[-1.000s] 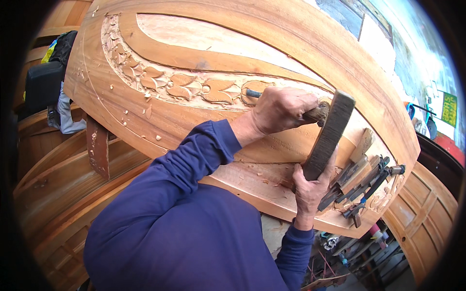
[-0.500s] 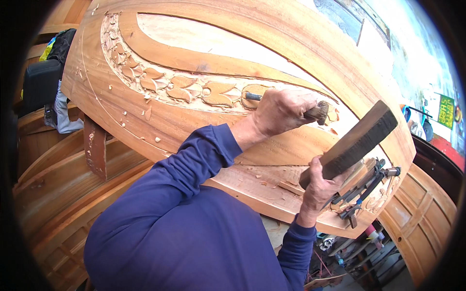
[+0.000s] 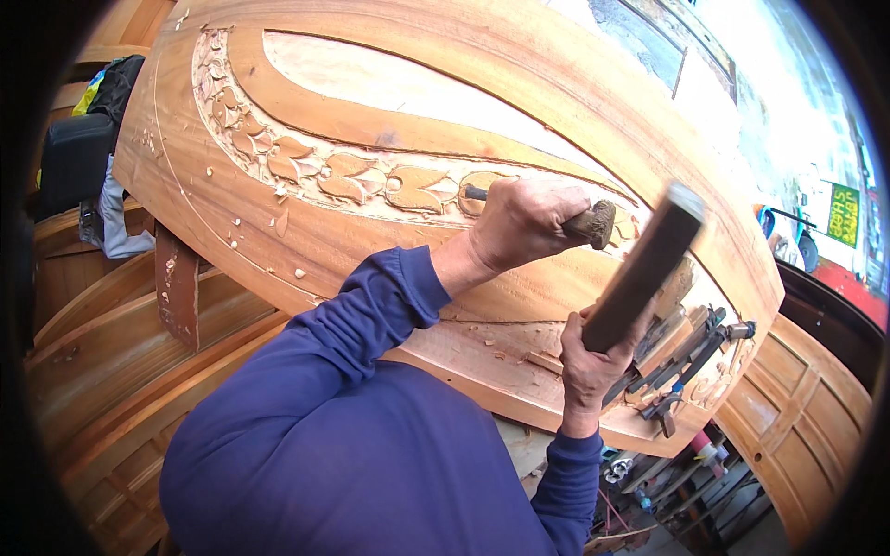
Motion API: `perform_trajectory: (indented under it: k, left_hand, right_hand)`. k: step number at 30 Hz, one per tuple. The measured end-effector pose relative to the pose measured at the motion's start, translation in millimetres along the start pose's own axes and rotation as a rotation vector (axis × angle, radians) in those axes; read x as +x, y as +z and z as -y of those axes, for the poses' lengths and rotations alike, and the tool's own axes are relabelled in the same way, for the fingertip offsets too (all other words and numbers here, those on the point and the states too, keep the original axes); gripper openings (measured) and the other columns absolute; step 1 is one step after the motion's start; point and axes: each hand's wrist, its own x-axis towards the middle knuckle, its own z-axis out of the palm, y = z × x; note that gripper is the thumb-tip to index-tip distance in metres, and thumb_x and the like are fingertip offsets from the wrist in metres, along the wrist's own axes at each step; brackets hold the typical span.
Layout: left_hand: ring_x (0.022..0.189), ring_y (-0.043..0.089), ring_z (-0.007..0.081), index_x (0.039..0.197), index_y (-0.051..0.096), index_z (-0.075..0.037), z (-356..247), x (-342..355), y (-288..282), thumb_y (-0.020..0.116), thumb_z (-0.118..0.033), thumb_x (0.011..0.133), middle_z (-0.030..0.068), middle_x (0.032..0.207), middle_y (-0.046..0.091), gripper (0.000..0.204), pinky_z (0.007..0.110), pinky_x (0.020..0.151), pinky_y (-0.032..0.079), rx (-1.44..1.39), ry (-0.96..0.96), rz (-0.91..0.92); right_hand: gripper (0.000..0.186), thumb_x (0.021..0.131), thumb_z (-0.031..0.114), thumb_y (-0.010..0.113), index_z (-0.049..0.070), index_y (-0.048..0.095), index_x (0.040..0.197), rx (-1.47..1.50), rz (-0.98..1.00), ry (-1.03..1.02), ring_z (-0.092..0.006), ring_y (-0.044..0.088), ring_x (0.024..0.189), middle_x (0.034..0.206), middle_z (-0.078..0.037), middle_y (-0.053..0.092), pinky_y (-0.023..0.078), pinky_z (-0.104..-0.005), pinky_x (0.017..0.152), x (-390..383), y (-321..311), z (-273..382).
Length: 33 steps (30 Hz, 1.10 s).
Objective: The person carves decorative floral patterns into a wooden panel using a chisel and a wooden mallet.
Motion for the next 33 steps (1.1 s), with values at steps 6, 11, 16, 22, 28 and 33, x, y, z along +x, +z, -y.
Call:
perform_trajectory:
  k: [6,11,16,22,28,33]
  left_hand:
    - [0.06,0.065,0.0223,0.079,0.064,-0.015,-13,-11,-13,0.083,-0.029,0.082,0.0046,0.068,0.061,0.023,0.035,0.052,0.051,0.187,0.079,-0.038]
    - [0.063,0.068,0.0219,0.081,0.063,-0.016,-21,-10,3,0.08,-0.027,0.083,0.0052,0.071,0.063,0.021,0.036,0.053,0.051,0.114,0.019,0.094]
    - [0.072,0.07,0.0271,0.083,0.063,-0.013,-2,-2,11,0.081,-0.025,0.081,0.0067,0.076,0.066,0.021,0.039,0.059,0.054,0.103,-0.002,0.067]
    - [0.075,0.071,0.0277,0.085,0.063,-0.013,0,-1,4,0.084,-0.023,0.077,0.0069,0.076,0.066,0.025,0.04,0.062,0.055,0.075,-0.005,0.055]
    - [0.073,0.07,0.0285,0.084,0.064,-0.012,-1,1,-4,0.087,-0.02,0.074,0.0084,0.076,0.065,0.027,0.039,0.062,0.055,-0.02,0.01,-0.004]
    - [0.07,0.068,0.0301,0.084,0.065,-0.01,6,-2,-11,0.088,-0.019,0.075,0.0102,0.076,0.065,0.026,0.038,0.06,0.055,-0.096,0.005,-0.028]
  right_hand:
    - [0.102,0.078,-0.008,0.076,0.012,0.029,0.167,-0.118,0.057,-0.04,-0.0141,0.064,0.088,0.107,-0.008,0.066,0.056,-0.0302,0.077,-5,-7,-4]
    - [0.089,0.086,-0.007,0.074,0.014,0.031,0.162,0.033,-0.033,0.195,-0.011,0.063,0.075,0.098,-0.006,0.066,0.054,-0.0258,0.065,-13,-11,15]
    - [0.074,0.088,-0.002,0.076,0.007,0.041,0.152,-0.049,-0.033,0.115,-0.0127,0.067,0.081,0.101,-0.006,0.068,0.055,-0.0265,0.075,-14,-9,20]
    - [0.076,0.086,0.0,0.078,0.006,0.042,0.152,-0.084,-0.062,0.031,-0.0144,0.068,0.092,0.108,-0.007,0.068,0.056,-0.0297,0.085,-8,-11,22]
    - [0.083,0.084,-0.003,0.075,0.007,0.039,0.158,0.061,-0.158,-0.117,-0.0146,0.066,0.09,0.108,-0.007,0.066,0.056,-0.0292,0.084,13,3,27]
    - [0.086,0.081,-0.005,0.077,0.006,0.038,0.157,-0.288,0.092,-0.184,-0.0174,0.068,0.095,0.125,-0.013,0.064,0.055,-0.03,0.088,22,-16,16]
